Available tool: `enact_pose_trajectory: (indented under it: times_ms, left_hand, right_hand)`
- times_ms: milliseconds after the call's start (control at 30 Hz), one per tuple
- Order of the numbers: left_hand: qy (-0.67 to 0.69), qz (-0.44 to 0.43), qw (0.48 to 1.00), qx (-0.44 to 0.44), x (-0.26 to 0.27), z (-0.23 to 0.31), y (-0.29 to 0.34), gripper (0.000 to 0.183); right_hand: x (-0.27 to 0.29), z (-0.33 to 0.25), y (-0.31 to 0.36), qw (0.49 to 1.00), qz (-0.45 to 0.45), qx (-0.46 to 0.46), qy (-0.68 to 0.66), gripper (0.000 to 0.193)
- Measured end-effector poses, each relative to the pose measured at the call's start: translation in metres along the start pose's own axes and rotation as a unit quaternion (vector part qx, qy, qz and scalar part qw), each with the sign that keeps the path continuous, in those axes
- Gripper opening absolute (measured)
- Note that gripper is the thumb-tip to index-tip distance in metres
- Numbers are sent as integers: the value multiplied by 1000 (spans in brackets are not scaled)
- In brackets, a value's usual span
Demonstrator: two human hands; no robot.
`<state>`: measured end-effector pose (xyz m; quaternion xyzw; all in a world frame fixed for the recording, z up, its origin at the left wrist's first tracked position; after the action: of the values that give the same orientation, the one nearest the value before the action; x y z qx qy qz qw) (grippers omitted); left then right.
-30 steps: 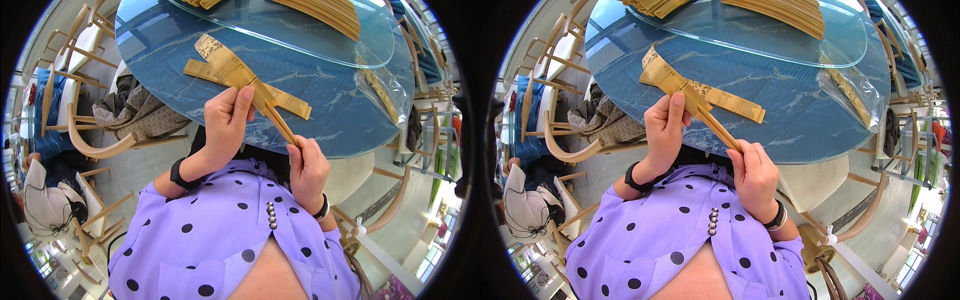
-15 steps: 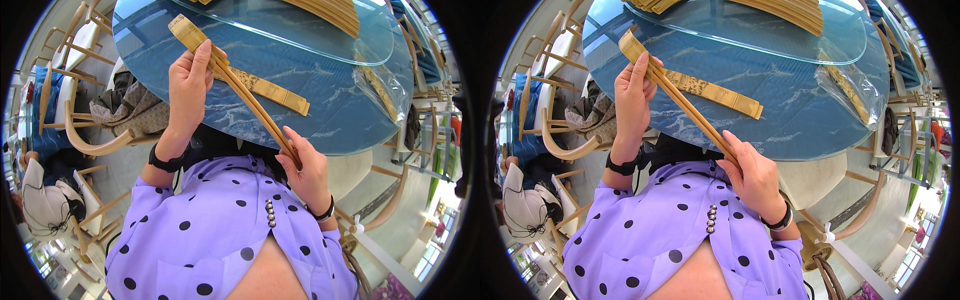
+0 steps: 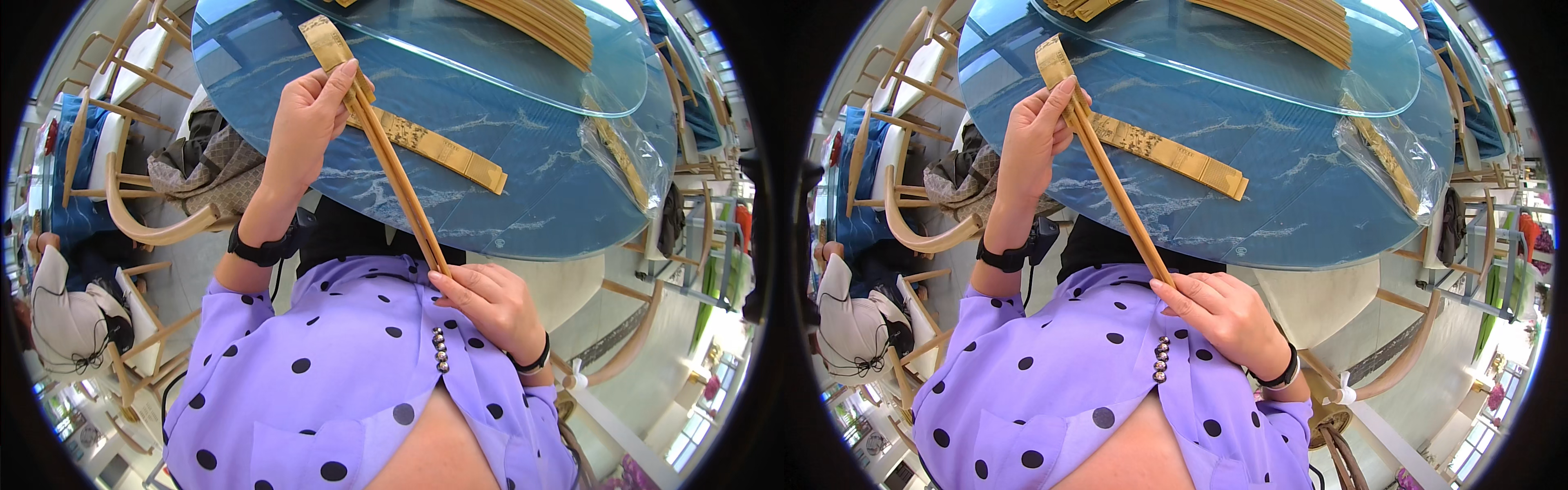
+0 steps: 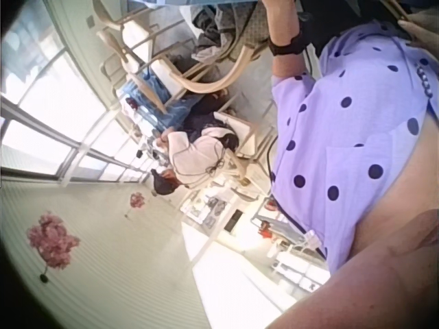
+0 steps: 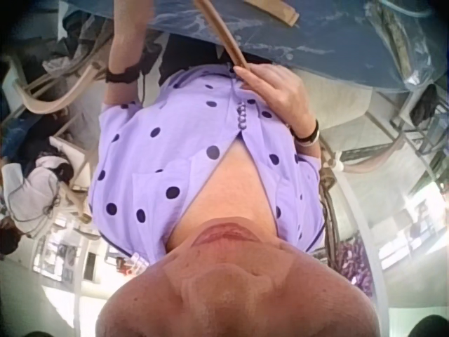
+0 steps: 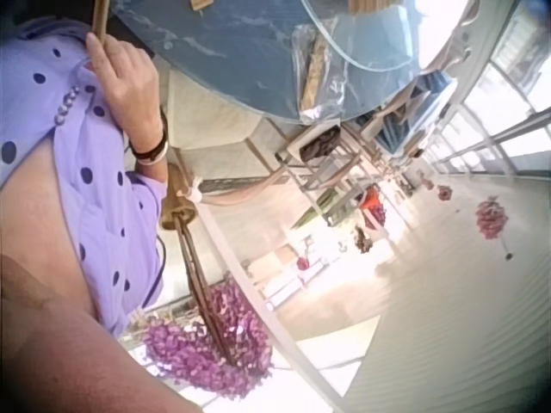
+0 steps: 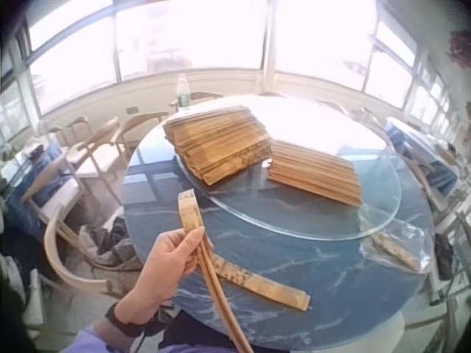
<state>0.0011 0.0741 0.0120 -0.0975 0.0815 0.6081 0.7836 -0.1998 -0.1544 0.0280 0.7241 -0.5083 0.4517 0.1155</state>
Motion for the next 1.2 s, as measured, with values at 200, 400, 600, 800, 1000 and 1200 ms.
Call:
enact_pose_trajectory:
  times_ms: [200,400,600,800,1000,1200]
  left_hand:
    - [-14,6,1000,5,-5,5,3,40]
    - [26,24,999,-3,-9,4,7,41]
    - [-57,30,998,-25,-23,0,15,41]
    - [-132,48,983,-120,-26,-9,20,44]
    - [-66,59,991,-102,-34,-13,41,44]
    - [-53,30,991,-122,-33,-9,41,38]
  right_hand:
    - [-4,-6,2,999,24,16,46,46]
    - [-15,1,8,997,60,9,38,47]
    - [-37,5,10,983,116,-112,90,57]
    - [-34,5,11,974,147,-156,79,48]
    - [-33,5,11,975,166,-142,45,41]
    - [-32,6,13,973,165,-160,17,39]
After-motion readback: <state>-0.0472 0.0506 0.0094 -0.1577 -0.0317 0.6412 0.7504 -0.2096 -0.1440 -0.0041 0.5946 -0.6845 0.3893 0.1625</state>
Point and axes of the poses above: each hand's wrist, its own y-axis away from the middle knuckle, its own x-axis out of the back of the hand, z = x × y, the point moved 1 cm from there along -y, towards the middle knuckle, and after that the axes turned 4 degrees about -x, right-handed, at the moved point
